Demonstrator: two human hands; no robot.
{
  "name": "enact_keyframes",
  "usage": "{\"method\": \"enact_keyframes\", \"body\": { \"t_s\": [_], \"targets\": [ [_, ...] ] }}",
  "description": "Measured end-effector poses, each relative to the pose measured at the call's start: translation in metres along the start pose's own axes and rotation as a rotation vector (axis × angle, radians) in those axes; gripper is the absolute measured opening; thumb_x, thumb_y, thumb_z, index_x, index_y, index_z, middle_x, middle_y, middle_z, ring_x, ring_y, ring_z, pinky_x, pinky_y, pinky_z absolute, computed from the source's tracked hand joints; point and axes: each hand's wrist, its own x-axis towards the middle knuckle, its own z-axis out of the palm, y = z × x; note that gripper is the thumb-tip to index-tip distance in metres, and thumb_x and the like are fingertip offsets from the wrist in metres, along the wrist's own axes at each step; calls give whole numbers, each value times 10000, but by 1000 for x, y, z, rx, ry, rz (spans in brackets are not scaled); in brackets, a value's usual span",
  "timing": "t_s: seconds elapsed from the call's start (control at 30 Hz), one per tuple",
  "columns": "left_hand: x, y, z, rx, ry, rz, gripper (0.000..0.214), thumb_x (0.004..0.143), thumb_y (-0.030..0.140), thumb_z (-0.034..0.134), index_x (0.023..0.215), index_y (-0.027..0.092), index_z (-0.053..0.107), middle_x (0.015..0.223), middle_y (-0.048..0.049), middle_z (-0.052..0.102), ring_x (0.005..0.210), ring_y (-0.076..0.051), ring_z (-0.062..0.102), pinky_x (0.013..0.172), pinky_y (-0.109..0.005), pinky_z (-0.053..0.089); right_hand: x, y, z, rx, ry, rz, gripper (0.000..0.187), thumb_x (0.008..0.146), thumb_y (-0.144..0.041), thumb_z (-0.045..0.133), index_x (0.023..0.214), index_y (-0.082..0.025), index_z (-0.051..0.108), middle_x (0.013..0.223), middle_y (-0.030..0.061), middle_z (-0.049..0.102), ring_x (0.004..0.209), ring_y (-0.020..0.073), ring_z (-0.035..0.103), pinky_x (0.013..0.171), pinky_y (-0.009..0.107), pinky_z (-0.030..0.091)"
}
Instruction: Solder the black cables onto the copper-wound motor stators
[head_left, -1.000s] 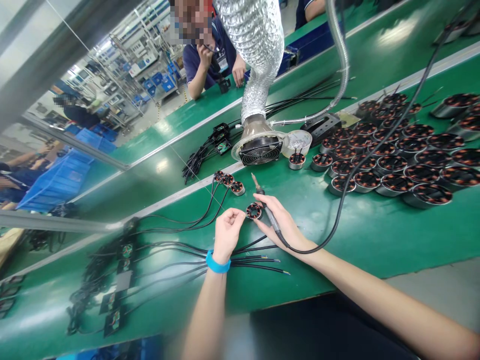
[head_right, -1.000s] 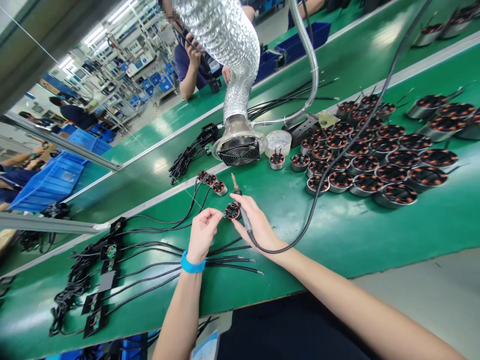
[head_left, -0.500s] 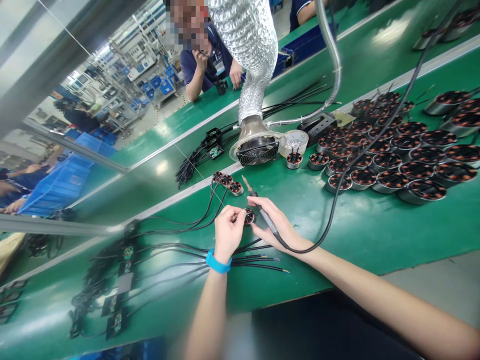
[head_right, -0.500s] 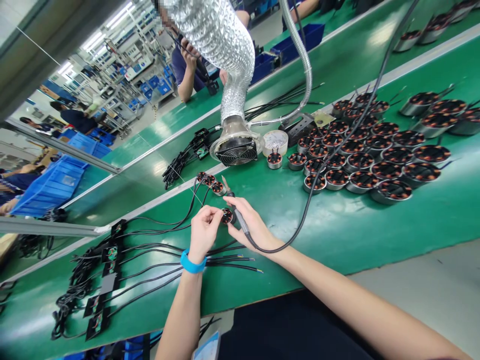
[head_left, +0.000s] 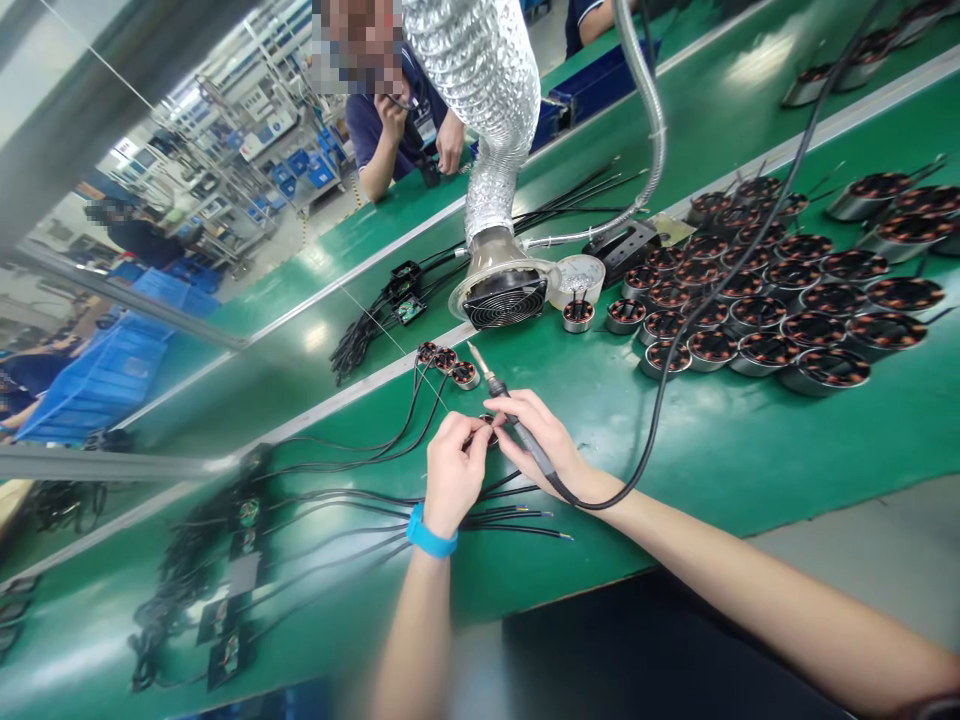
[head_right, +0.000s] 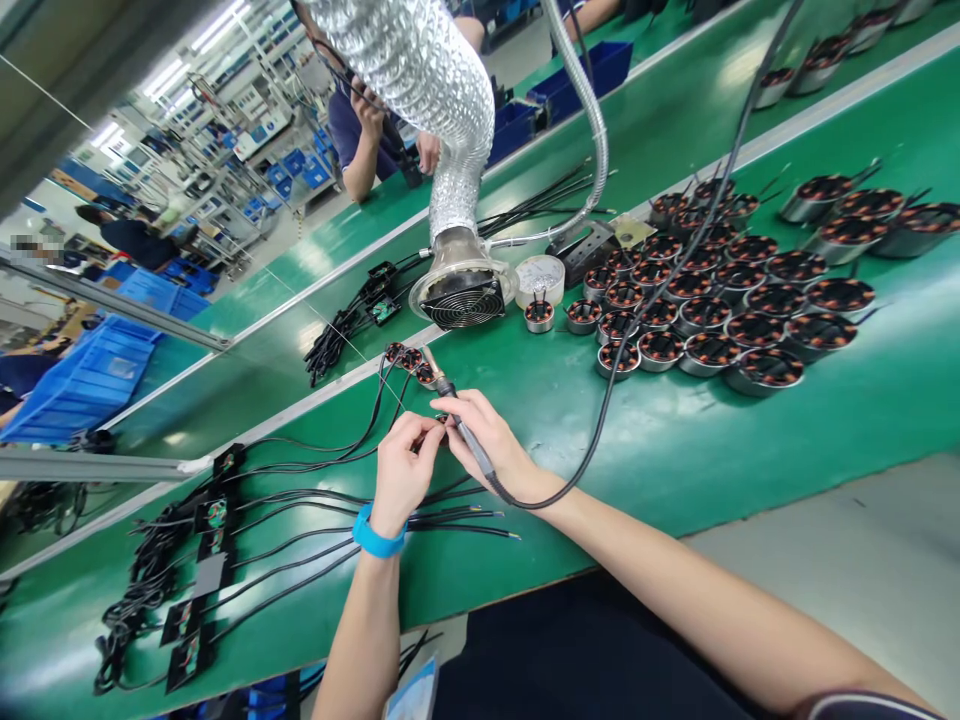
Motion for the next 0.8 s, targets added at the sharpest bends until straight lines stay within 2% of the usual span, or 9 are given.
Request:
{"method": "enact_keyframes", "body": {
  "t_s": [0.17, 0.37, 0.5, 0.6, 0.7, 0.8],
  "targets": [
    [-1, 1, 0, 9, 9, -23, 186, 965, 233, 549, 819, 180, 650, 796, -17, 574, 748, -141, 534, 682, -259, 396, 0, 2, -1, -36, 14, -27, 397, 936, -84, 535, 1300, -242, 526, 1082, 79, 543, 906, 166, 615, 825, 312, 558],
    [1, -1, 4, -35, 76, -115, 190, 924, 234, 586, 748, 176, 624, 724, 3, 543, 675, -122, 513, 627, -238, 385, -5, 7, 3, -97, 2, -57, 391, 951, -84, 509, 1312, -233, 536, 1125, 98, 563, 957, 178, 632, 827, 302, 561],
    [4, -3, 4, -62, 98, -145, 185, 908, 244, 599, 740, 176, 635, 730, 0, 563, 686, -123, 538, 638, -235, 407, -3, 3, 0, -88, 77, -37, 373, 960, -102, 520, 1302, -243, 562, 1078, 83, 617, 925, 176, 652, 824, 309, 561],
    [5, -3, 4, -72, 112, -161, 184, 900, 251, 608, 735, 175, 642, 734, -3, 574, 678, -123, 548, 633, -234, 418, -1, -1, -7, -117, 206, -7, 278, 955, -128, 558, 1205, -228, 627, 998, 60, 689, 879, 175, 678, 815, 312, 557],
    [6, -2, 4, -59, 119, -162, 192, 898, 253, 612, 726, 175, 646, 729, -5, 573, 669, -123, 546, 628, -236, 420, -4, -4, -15, -124, 321, 59, 131, 948, -166, 573, 1017, -214, 674, 887, 29, 724, 756, 157, 694, 754, 295, 557],
    [6, -1, 4, -41, 126, -159, 194, 898, 243, 612, 719, 175, 645, 726, -4, 565, 672, -124, 545, 633, -238, 420, -8, -5, -20, -74, 341, 62, 135, 946, -192, 549, 890, -208, 671, 722, -7, 692, 609, 135, 663, 644, 275, 533]
  ]
}}
